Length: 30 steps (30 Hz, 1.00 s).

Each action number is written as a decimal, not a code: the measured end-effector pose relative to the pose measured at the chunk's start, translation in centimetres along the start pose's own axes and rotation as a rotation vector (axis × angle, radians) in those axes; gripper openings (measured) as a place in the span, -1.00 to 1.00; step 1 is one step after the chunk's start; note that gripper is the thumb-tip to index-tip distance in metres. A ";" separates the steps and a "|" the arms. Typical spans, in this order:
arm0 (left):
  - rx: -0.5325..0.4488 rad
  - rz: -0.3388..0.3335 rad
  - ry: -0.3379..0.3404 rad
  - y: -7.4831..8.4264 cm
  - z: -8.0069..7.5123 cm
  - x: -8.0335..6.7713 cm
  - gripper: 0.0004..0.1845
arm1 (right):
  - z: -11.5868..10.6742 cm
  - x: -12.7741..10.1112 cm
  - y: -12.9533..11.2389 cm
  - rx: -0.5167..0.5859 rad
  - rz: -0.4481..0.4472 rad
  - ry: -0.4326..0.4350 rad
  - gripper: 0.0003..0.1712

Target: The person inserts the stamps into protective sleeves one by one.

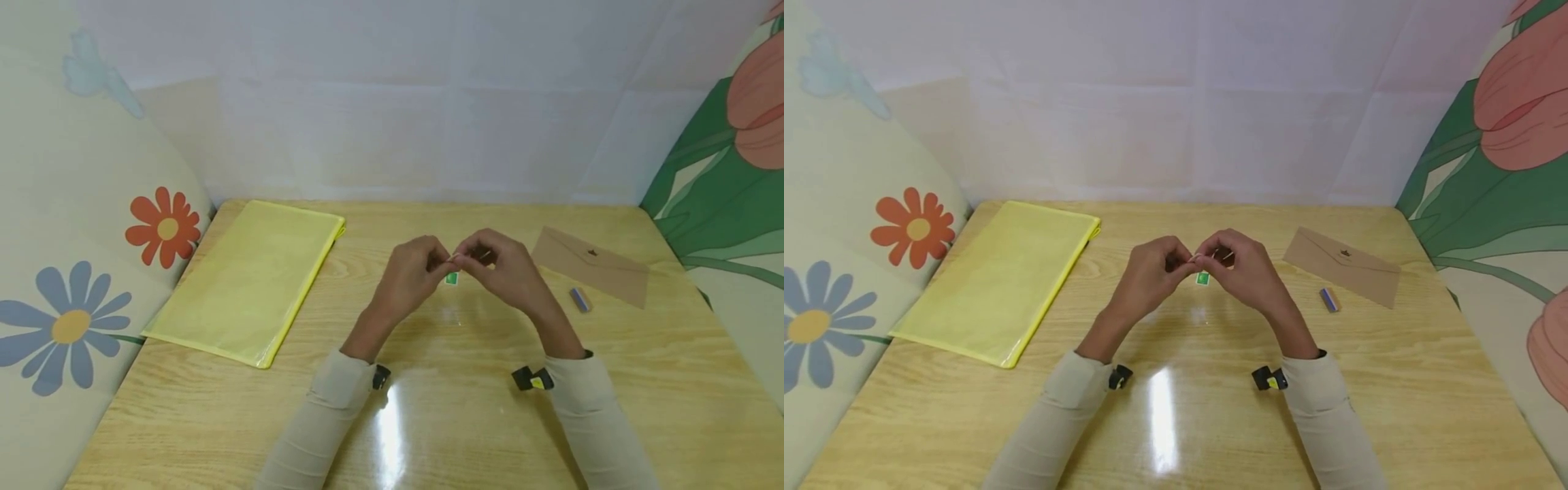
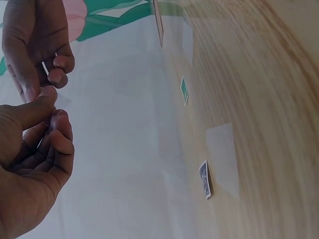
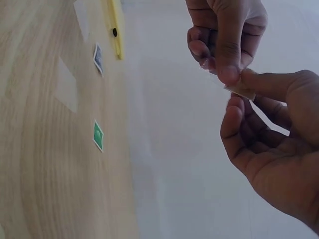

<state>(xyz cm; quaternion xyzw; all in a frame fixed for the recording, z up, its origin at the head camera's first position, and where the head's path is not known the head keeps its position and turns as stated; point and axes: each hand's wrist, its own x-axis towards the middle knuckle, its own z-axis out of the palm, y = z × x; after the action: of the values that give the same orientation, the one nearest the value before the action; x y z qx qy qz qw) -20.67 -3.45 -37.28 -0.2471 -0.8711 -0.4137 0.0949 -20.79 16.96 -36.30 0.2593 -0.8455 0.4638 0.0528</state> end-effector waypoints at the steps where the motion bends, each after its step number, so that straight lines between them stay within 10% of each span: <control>1: 0.004 -0.002 0.003 0.0 0.0 0.0 -0.82 | 0.0 0.0 0.0 -0.021 -0.011 0.004 -0.79; 8: -0.042 -0.009 0.013 -0.2 -0.1 0.0 -0.82 | -0.4 -0.2 -0.3 -0.128 -0.114 0.117 -0.85; 22: -0.121 -0.072 0.009 -0.3 -0.3 0.0 -0.78 | -0.2 -0.1 -0.5 -0.256 -0.307 0.081 -0.86; 30: -0.173 -0.057 -0.038 -0.4 -0.1 0.0 -0.76 | 0.0 0.0 0.0 -0.145 -0.186 0.005 -0.84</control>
<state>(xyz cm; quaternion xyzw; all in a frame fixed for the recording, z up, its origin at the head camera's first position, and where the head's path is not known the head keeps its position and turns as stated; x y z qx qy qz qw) -20.85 -3.75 -37.53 -0.2375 -0.8403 -0.4852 0.0447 -20.77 16.95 -36.33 0.3312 -0.8490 0.3950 0.1164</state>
